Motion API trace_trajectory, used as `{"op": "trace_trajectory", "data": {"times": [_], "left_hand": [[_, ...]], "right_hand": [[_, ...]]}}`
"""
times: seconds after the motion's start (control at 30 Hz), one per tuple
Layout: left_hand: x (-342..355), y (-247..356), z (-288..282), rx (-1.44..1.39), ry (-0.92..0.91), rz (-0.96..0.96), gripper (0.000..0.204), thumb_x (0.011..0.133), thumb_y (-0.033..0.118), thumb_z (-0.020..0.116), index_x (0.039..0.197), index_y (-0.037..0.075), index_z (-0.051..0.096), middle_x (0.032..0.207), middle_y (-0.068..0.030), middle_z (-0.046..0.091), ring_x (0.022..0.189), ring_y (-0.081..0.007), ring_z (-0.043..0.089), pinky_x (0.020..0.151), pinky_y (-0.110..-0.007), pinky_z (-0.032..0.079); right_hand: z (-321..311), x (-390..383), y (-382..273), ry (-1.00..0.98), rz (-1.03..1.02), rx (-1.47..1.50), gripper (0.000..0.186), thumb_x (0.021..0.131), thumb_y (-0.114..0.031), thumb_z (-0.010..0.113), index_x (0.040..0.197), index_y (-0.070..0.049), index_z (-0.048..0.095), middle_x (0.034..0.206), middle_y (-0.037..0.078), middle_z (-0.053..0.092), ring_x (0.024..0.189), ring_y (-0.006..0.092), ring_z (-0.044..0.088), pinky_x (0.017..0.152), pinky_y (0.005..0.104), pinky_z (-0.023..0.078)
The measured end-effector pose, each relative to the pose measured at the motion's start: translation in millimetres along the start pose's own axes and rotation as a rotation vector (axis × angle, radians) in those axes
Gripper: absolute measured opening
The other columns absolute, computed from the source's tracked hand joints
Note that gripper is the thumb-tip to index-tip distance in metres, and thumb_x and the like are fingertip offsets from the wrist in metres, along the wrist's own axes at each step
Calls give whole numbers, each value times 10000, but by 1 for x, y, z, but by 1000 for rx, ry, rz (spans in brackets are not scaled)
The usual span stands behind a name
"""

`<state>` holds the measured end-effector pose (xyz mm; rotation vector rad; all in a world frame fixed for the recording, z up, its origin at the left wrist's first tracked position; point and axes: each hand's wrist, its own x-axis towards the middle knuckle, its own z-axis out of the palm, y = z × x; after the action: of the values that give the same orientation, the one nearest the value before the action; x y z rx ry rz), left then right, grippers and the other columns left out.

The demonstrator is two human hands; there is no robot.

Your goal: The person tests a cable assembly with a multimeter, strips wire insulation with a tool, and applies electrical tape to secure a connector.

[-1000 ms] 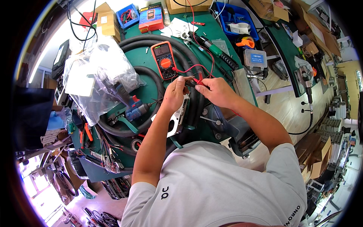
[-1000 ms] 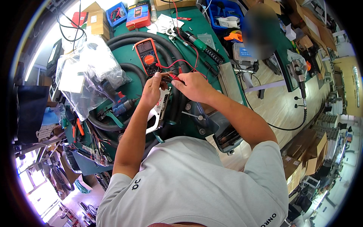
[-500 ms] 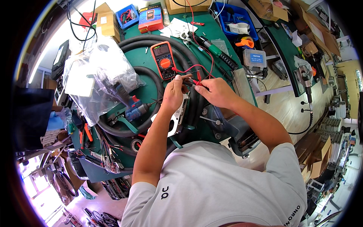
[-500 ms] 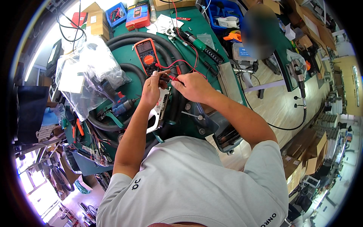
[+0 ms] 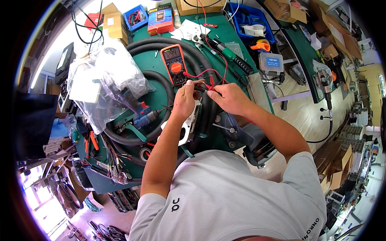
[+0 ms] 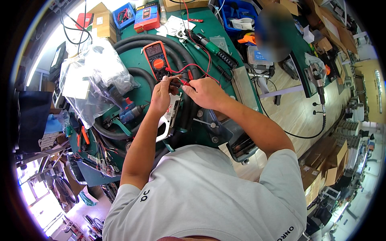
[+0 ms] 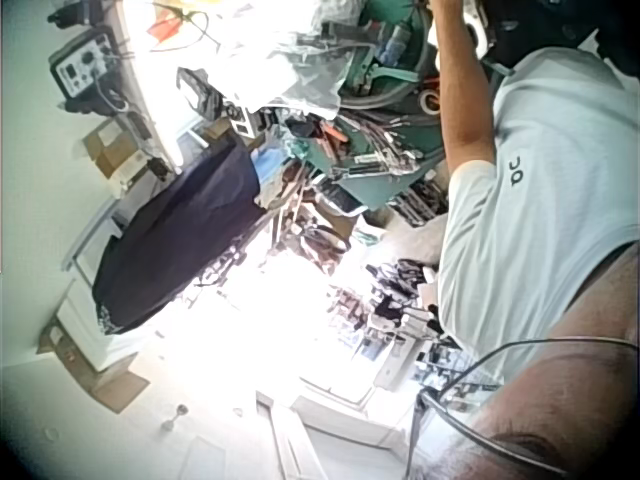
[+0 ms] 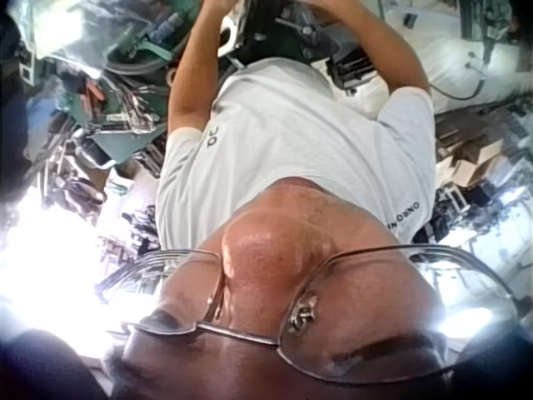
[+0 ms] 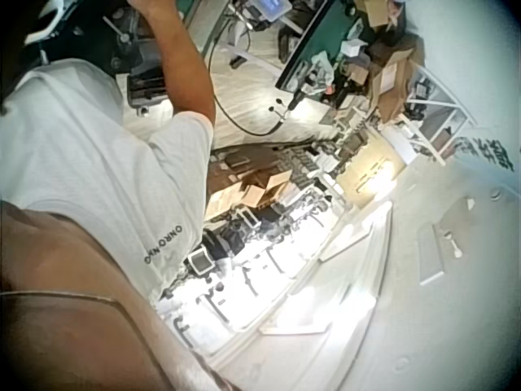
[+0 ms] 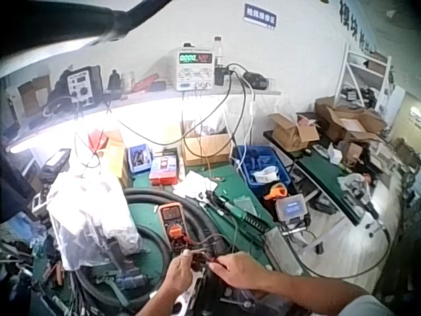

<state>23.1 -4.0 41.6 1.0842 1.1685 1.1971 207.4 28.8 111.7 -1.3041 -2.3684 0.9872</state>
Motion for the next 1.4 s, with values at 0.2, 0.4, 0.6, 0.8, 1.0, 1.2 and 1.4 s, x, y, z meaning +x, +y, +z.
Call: {"op": "trace_trajectory", "data": {"times": [0.2,0.4,0.6,0.8,1.0,1.2,1.4], "left_hand": [[0,-1,0,10,-5,9,561,1079,373,267,1183,-11,662,865,-39,610,708,-111,500,661,-256,423],[1,0,-1,22,0,-3,619,1072,436,241,1210,-16,641,894,-42,611,735,-105,499,696,-260,421],[0,-1,-1,-44,13,-26,699,1055,515,216,1288,-37,576,1023,-61,583,797,-92,512,770,-263,415],[1,-4,3,9,-18,-48,452,912,170,481,1297,-58,548,986,-52,586,837,-117,521,803,-258,425],[2,-5,-3,-27,-22,-88,527,821,98,493,1321,-67,515,925,-40,569,864,-127,524,835,-259,424],[2,-6,-4,-36,-27,-68,549,808,104,493,1330,-64,510,962,-64,592,880,-135,532,849,-274,433],[-1,3,-3,70,-24,-35,423,983,270,485,1288,-6,584,974,-63,606,838,-134,537,803,-289,451]], "right_hand": [[5,-1,5,65,-57,52,456,947,-357,598,689,19,569,581,219,504,514,356,482,500,425,373],[1,-1,7,115,-46,20,400,938,-340,595,739,6,613,633,228,572,612,414,590,558,475,430],[-26,-5,22,225,-14,106,372,973,-323,585,827,17,620,618,151,570,556,235,529,529,373,414],[-7,-12,10,174,-110,135,317,958,-285,608,838,9,609,637,177,533,546,268,496,547,384,408],[-1,-7,7,109,-97,79,306,938,-267,621,815,13,607,648,209,543,565,350,517,540,416,398],[1,-6,10,98,-91,72,307,934,-266,624,808,13,610,647,212,549,574,356,537,542,416,406],[1,-6,10,99,-89,61,301,931,-261,624,809,13,609,657,221,556,590,375,548,544,422,410]]}}
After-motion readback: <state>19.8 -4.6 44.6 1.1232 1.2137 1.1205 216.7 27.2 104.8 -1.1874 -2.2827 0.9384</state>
